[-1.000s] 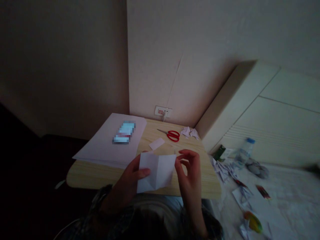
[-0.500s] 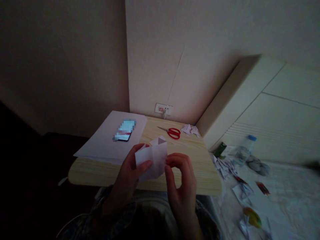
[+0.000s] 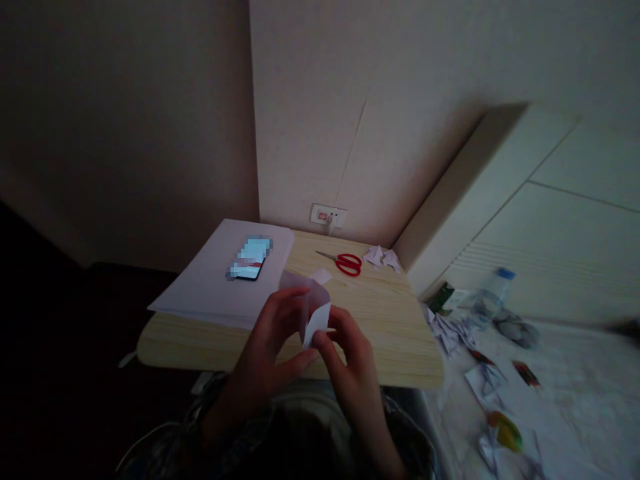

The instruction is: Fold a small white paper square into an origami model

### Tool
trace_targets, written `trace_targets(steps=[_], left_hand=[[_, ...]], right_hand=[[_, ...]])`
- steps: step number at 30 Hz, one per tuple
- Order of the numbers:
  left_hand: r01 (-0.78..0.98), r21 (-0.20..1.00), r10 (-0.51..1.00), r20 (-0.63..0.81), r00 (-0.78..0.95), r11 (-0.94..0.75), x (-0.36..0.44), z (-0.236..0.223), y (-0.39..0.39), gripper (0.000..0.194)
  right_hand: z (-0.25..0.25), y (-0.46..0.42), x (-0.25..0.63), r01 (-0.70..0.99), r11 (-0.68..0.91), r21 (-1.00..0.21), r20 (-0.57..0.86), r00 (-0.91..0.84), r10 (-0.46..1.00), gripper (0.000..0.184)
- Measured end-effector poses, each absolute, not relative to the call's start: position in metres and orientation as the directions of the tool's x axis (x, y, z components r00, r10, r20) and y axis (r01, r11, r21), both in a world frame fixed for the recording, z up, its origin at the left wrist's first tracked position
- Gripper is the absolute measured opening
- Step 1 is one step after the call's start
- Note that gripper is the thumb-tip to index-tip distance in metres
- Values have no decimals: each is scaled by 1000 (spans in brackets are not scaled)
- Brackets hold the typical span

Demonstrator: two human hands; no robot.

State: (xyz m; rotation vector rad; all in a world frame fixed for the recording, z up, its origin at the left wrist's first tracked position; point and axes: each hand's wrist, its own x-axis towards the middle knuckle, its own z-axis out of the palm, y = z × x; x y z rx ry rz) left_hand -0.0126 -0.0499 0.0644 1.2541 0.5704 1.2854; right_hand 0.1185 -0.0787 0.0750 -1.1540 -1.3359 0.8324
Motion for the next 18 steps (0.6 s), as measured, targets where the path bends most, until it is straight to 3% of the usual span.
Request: trace_targets(steps=[5, 7, 18], left_hand=[[-384, 877, 847, 420, 327, -287, -20, 64, -55, 67], [-338, 894, 863, 401, 306, -295, -22, 67, -56, 63], [-41, 921, 920, 383, -83, -387, -21, 75, -52, 41]], right_hand=[[75, -81, 120, 159, 282, -946, 306, 158, 939, 14], [75, -83, 120, 200, 290, -936, 329, 196, 924, 11], [76, -83, 124, 286, 330, -900, 411, 295, 863, 16]])
